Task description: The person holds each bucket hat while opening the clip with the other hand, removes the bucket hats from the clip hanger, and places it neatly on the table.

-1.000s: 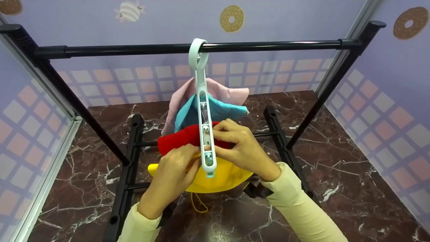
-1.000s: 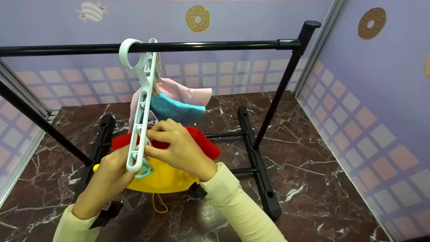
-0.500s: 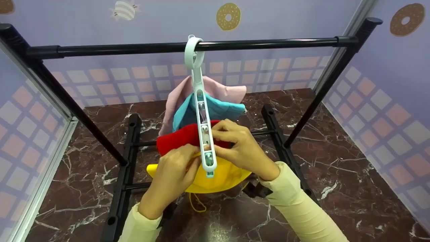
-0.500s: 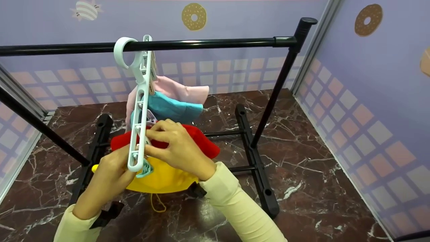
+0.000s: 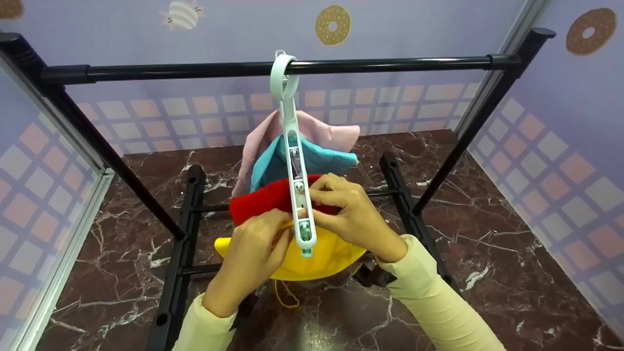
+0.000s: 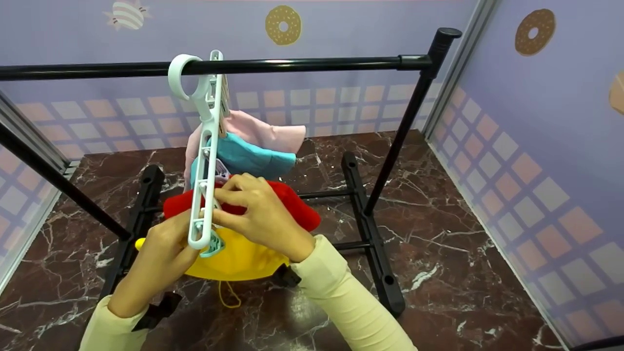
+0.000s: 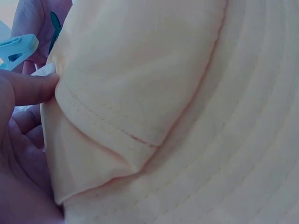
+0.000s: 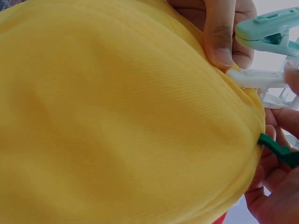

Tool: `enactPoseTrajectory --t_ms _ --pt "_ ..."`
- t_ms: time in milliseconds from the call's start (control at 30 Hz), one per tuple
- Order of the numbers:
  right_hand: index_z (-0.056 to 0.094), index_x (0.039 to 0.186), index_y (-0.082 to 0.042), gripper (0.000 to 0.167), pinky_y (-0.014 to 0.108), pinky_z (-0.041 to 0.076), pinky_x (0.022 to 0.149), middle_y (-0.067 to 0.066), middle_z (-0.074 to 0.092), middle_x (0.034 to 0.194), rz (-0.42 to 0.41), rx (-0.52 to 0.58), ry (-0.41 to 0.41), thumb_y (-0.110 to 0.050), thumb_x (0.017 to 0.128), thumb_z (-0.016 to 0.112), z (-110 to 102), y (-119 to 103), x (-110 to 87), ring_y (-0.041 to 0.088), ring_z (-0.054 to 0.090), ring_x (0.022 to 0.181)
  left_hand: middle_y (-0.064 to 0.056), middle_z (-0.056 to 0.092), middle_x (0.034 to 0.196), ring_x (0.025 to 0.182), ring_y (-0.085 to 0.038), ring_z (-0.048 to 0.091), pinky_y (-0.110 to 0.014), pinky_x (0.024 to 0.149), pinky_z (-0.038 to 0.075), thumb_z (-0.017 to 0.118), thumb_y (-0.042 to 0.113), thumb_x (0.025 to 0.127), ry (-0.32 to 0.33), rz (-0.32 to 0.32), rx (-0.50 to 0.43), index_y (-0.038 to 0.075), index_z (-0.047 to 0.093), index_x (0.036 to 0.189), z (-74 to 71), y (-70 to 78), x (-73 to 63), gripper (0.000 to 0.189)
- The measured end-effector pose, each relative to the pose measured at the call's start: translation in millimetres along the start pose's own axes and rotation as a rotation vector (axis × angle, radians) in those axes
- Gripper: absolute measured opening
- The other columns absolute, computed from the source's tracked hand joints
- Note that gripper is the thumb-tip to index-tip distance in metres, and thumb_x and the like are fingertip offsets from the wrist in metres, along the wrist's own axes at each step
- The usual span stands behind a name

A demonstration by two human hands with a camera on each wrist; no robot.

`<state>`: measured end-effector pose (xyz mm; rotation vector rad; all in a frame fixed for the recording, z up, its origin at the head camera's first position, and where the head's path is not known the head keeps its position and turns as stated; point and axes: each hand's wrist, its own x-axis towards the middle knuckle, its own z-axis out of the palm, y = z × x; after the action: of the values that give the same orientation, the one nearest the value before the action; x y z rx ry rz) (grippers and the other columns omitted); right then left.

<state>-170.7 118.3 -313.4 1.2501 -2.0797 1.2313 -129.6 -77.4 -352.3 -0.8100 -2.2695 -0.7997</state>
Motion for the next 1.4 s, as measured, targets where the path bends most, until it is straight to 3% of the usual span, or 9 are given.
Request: enactPoseTrajectory --t_ms 700,1400 --pt "0.075 0.1 -0.004 0.018 0.027 0.041 0.069 0.005 0.061 0.082 -0.018 -0.046 0.021 -0.01 0.083 0.074 0.4 0.7 -1.7 0.016 0.052 0.076 -0.001 0.067 0.084 0.07 -0.016 0.061 -0.028 0.07 0.055 0.07 0.005 0.085 0.01 -0.002 -0.002 0.007 0.065 0.096 2.2 -3.0 -2.4 0.013" --pt "0.075 0.102 -0.004 0.021 0.027 0.042 0.069 0.005 0.06 0.081 -0.012 -0.052 0.026 -0.016 0.085 0.073 1.0 1.0 -3.2 0.016 0.053 0.077 -0.001 0.069 0.089 0.072 -0.016 0.063 -0.028 0.072 0.056 0.07 0.008 0.086 -0.009 -0.05 -0.026 0.007 0.066 0.098 2.9 -4.6 -6.7 0.013"
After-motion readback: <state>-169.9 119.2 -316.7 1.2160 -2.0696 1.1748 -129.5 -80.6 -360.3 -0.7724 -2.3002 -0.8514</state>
